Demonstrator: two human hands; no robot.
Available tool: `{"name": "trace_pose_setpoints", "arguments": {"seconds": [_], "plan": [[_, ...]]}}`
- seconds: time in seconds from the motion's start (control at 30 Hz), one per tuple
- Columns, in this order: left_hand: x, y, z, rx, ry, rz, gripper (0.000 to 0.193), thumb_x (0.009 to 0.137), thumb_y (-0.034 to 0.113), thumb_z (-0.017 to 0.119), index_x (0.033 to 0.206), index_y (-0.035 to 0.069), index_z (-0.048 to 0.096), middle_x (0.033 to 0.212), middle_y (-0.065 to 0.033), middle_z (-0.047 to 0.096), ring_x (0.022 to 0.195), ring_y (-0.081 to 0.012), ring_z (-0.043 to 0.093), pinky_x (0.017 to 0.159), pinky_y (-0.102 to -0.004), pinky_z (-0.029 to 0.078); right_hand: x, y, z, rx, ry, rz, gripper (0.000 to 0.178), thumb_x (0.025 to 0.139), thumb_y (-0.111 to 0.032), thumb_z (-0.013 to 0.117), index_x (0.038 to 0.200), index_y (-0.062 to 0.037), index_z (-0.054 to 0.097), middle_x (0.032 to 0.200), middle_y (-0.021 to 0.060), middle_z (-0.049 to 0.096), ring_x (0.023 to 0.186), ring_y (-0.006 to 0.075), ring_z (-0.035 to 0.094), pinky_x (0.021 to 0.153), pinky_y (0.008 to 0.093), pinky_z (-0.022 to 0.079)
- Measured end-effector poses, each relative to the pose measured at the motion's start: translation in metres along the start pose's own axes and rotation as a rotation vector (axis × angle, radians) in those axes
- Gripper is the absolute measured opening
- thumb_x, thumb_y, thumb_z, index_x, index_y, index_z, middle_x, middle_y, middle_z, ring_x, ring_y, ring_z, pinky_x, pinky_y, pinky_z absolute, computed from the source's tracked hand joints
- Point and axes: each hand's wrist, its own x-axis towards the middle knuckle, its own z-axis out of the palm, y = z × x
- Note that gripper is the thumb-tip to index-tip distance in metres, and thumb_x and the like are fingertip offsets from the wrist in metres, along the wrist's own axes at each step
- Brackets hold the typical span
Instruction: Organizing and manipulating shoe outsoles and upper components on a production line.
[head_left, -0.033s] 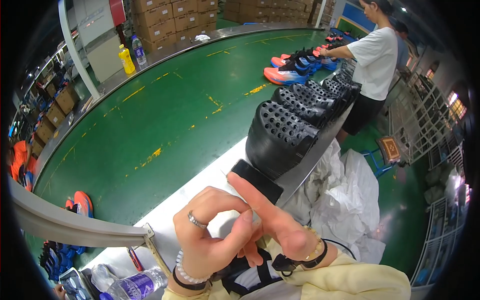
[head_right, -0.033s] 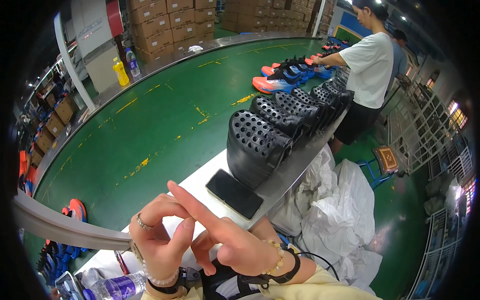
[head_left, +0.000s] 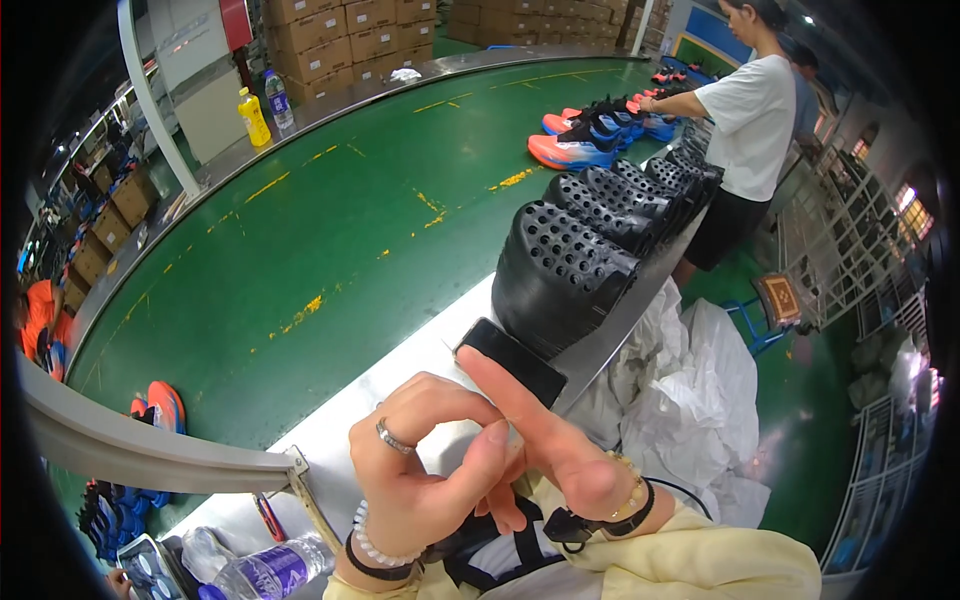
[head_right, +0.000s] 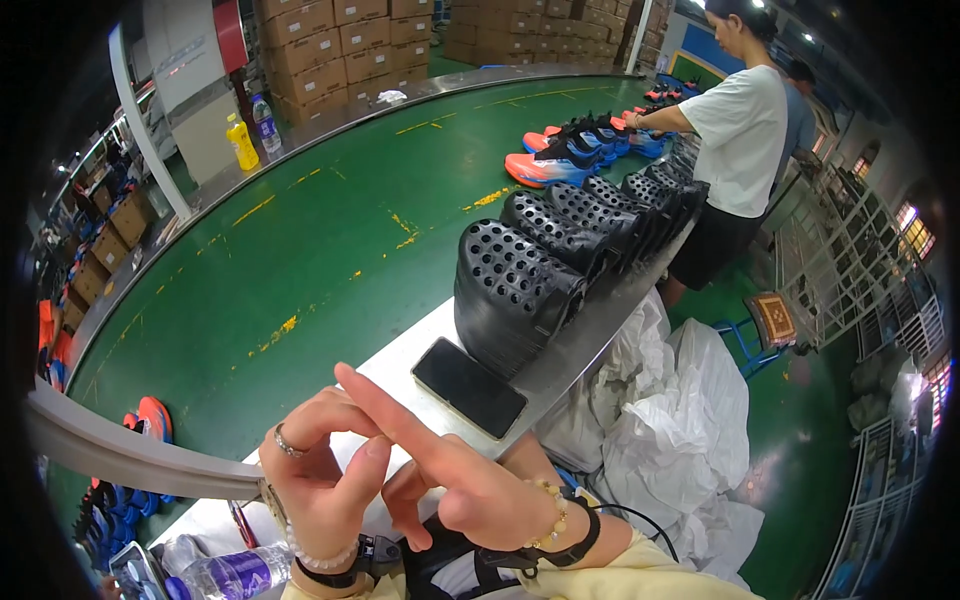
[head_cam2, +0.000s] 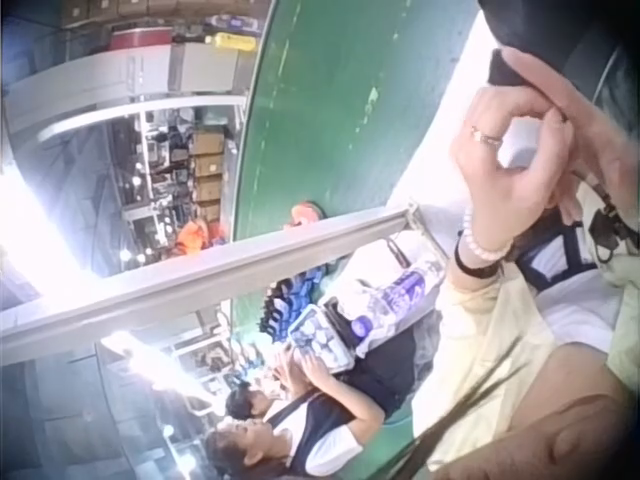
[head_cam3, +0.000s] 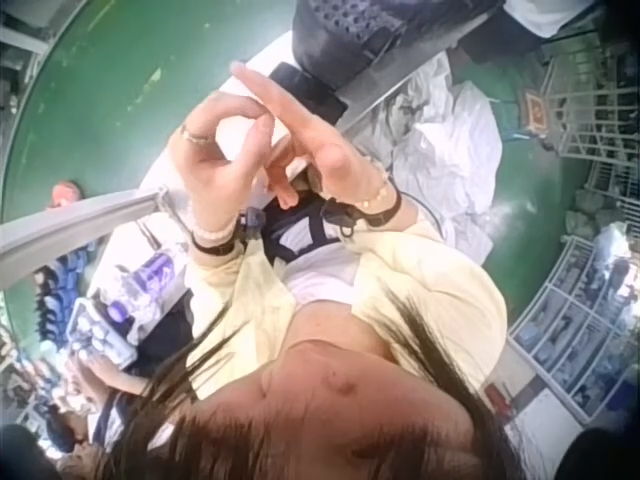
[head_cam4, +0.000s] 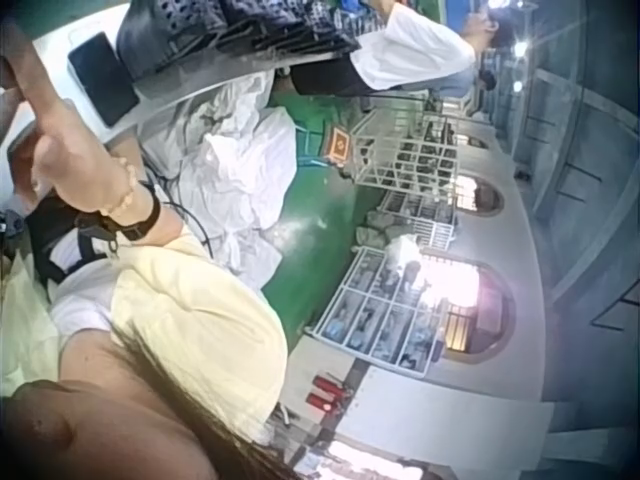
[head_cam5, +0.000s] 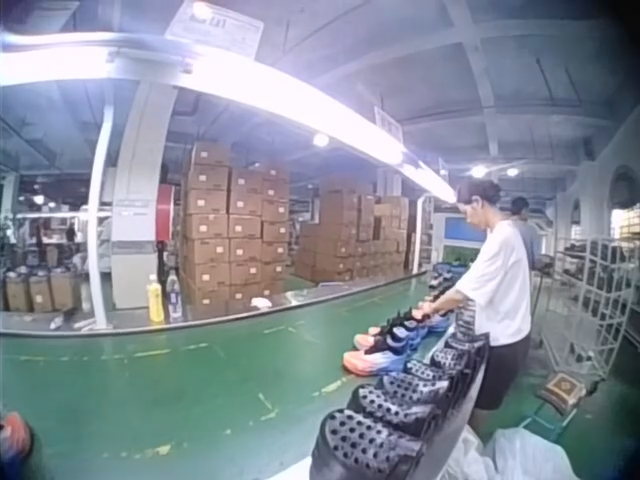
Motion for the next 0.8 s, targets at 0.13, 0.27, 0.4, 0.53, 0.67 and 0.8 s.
{"name": "trace_pose_setpoints", "arguments": {"seconds": [0.13,0.27,0.4,0.53,0.67,0.8], "plan": [[-0.001,-0.001,0.004,-0.112,0.008,-0.080,0.011,0.073,-0.003,0.071,0.082,-0.001,0.066,0.075,-0.0088,0.067,0.066,-0.0168,0.062,0.064,-0.0279,0.046,0.001,0.004,-0.006,0.013,-0.051,-0.034,0.128,0.069,-0.093,0.039,0.156,-0.0077,-0.003,0.129,0.0126,0.053,0.056,0.0141,0.056,0.055,0.0272,0.046],[-0.002,0.003,0.002,-0.165,0.011,-0.102,0.013,0.073,-0.004,0.072,0.084,-0.001,0.067,0.075,-0.0091,0.068,0.067,-0.0158,0.063,0.065,-0.0269,0.047,-0.001,0.007,-0.008,0.095,-0.037,0.034,0.138,0.061,-0.090,0.053,0.155,-0.0053,-0.001,0.109,0.0098,0.061,0.069,0.0159,0.060,0.063,0.0273,0.048],[-0.002,0.007,-0.002,-0.152,0.024,-0.043,0.014,0.071,-0.005,0.072,0.083,-0.001,0.067,0.073,-0.0078,0.068,0.065,-0.0167,0.063,0.063,-0.0270,0.047,0.000,0.011,-0.007,-0.070,-0.051,-0.045,0.130,0.067,-0.083,0.057,0.155,-0.0017,0.006,0.105,0.0110,0.062,0.069,0.0153,0.058,0.061,0.0278,0.046],[0.000,0.007,0.000,-0.039,0.023,-0.015,0.014,0.069,-0.005,0.072,0.081,-0.001,0.067,0.071,-0.0071,0.068,0.064,-0.0175,0.062,0.061,-0.0272,0.046,0.003,0.013,-0.011,-0.273,0.001,-0.211,0.128,0.070,-0.080,0.058,0.154,0.0026,0.007,0.088,0.0077,0.062,0.068,0.0136,0.056,0.059,0.0278,0.042],[0.000,0.008,0.000,0.067,0.023,0.041,0.015,0.067,-0.005,0.072,0.080,0.001,0.067,0.070,-0.0068,0.067,0.063,-0.0188,0.062,0.058,-0.0280,0.046,0.003,0.013,-0.013,-0.235,-0.033,-0.152,0.131,0.068,-0.081,0.058,0.153,0.0048,0.005,0.074,0.0040,0.059,0.067,0.0125,0.055,0.059,0.0273,0.041],[0.000,0.007,0.003,0.261,0.061,0.134,0.019,0.064,-0.004,0.074,0.079,0.004,0.067,0.068,-0.0061,0.065,0.062,-0.0218,0.061,0.057,-0.0297,0.046,0.002,0.012,-0.013,-0.265,-0.023,-0.208,0.125,0.075,-0.085,0.050,0.155,-0.0014,0.002,0.068,0.0069,0.060,0.054,0.0167,0.058,0.054,0.0268,0.045]]}}
